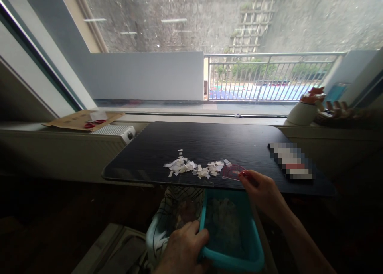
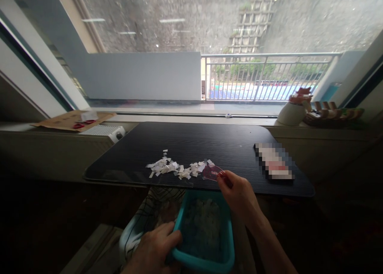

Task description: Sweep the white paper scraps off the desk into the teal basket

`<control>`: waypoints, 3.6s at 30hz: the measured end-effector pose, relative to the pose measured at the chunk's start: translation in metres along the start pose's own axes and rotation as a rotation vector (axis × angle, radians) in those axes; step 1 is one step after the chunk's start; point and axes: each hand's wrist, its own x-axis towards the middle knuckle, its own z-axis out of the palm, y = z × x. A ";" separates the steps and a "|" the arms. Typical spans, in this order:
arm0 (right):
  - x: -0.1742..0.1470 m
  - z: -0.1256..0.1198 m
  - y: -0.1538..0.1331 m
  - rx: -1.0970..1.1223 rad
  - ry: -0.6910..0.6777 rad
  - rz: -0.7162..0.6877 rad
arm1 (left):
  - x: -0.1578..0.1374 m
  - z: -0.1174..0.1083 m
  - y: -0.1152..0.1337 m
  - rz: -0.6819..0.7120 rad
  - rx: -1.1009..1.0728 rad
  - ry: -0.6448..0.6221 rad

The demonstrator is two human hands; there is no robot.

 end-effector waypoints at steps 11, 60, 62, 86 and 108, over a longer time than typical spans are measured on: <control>-0.009 -0.006 0.002 0.042 0.010 0.038 | 0.001 -0.002 0.006 0.002 0.032 0.033; -0.002 -0.008 0.003 -0.178 -0.037 0.000 | 0.003 0.001 -0.002 0.052 0.010 0.036; -0.006 -0.010 0.002 -0.162 -0.031 0.005 | 0.003 0.001 -0.001 0.059 0.019 0.050; -0.018 -0.016 0.012 -0.097 -0.025 -0.019 | 0.001 0.008 -0.010 0.061 -0.086 0.214; -0.030 -0.007 -0.005 0.002 -0.175 -0.084 | 0.001 0.004 -0.009 0.034 -0.100 0.238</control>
